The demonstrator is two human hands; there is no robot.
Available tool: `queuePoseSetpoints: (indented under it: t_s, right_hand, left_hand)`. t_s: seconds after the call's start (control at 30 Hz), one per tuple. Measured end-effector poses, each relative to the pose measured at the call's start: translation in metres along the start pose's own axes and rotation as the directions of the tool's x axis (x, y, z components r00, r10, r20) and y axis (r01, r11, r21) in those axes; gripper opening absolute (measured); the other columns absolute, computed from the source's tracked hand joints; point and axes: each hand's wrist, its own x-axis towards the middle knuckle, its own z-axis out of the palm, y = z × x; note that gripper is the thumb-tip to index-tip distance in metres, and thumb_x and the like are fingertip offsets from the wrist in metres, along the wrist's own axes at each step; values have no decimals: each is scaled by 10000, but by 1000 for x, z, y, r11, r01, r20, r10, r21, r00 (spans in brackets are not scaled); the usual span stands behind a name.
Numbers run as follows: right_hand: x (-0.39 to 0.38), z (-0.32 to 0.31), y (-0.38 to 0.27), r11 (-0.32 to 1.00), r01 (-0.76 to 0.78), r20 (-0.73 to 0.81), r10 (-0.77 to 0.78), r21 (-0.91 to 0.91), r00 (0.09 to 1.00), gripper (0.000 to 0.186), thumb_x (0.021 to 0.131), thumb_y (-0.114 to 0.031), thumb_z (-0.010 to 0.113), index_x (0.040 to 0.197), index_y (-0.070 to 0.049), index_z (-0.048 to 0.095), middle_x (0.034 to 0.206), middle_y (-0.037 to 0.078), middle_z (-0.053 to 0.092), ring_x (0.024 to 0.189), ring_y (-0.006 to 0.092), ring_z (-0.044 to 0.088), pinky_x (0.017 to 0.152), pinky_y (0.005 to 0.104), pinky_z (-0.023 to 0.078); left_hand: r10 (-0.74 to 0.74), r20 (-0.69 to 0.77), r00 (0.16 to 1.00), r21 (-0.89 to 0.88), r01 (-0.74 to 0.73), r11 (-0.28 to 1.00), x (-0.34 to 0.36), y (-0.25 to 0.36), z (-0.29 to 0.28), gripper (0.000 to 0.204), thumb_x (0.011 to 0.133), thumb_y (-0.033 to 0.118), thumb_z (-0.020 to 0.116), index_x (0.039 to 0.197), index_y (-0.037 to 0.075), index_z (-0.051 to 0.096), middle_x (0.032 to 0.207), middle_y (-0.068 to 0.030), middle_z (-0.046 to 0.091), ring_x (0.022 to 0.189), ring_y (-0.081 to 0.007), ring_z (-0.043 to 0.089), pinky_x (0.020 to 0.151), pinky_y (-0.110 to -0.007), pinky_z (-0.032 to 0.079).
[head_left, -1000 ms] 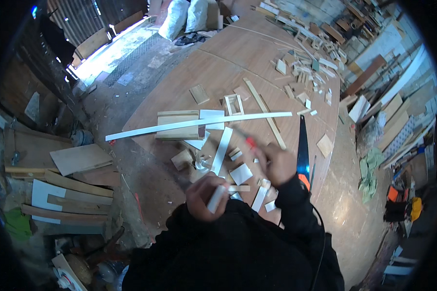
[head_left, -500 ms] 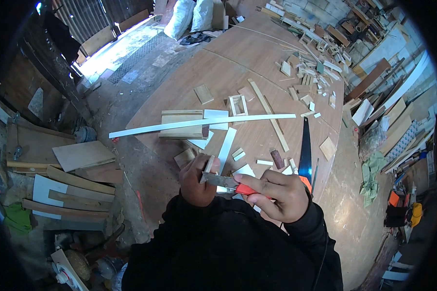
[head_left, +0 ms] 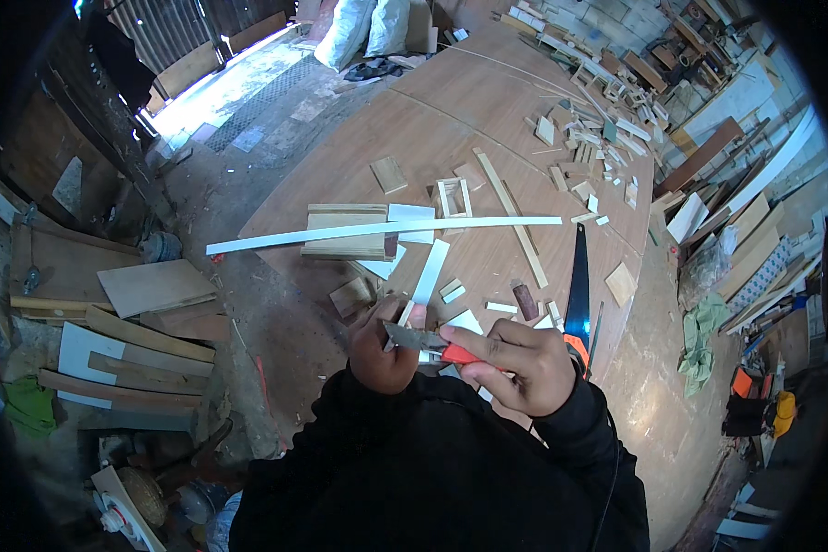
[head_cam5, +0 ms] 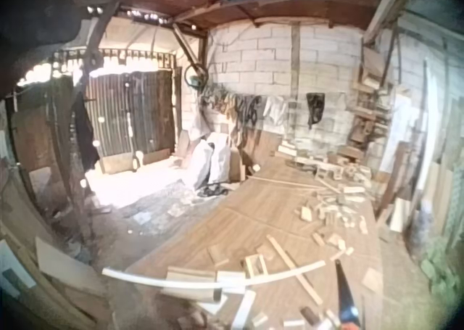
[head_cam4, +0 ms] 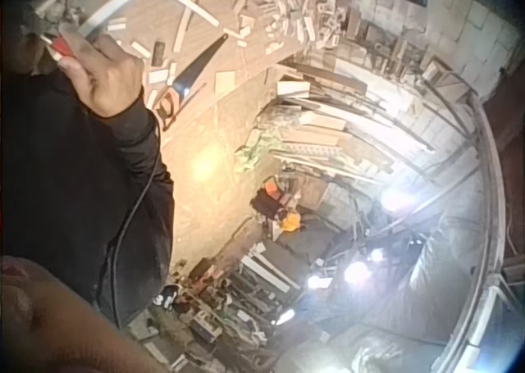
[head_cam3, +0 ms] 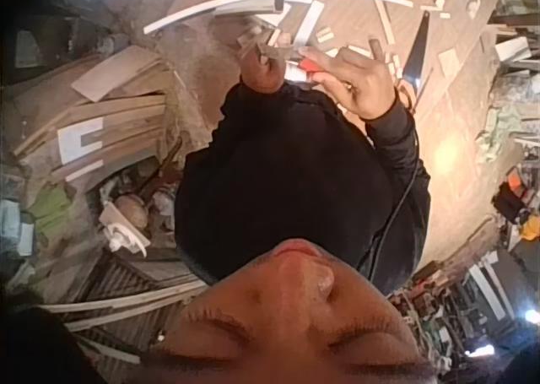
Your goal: The person cuts small wooden pieces with a utility knife, sands them with a sanding block, applies glue using a stick, and attaches the pieces to a small wooden box.
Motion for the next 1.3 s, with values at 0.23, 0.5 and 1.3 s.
queuePoseSetpoints:
  t_s: [0.23,0.5,1.3]
  right_hand:
    - [6,5,7,995,-78,-5,78,-67,997,366,842,-256,690,1198,-170,683,576,45,472,480,185,450,668,315,410]
    - [-6,17,84,890,-352,-276,275,-289,921,322,881,-215,640,1194,-143,654,641,136,567,553,310,578,505,391,426]
    - [-3,-14,-2,1000,-11,20,11,27,1000,360,900,-296,641,1236,-167,658,581,60,523,456,177,497,455,304,385]
  left_hand:
    - [81,-24,996,101,-78,992,-2,-9,2,106,821,20,616,893,-57,605,772,-227,633,696,-413,643,606,-419,511]
    - [259,-88,962,-42,-264,964,-8,40,1,78,847,50,613,800,-11,600,674,-175,575,600,-334,598,553,-350,459]
    - [115,173,978,50,-125,991,6,2,-17,370,696,20,647,1048,-58,562,912,-254,641,818,-420,656,722,-408,537]
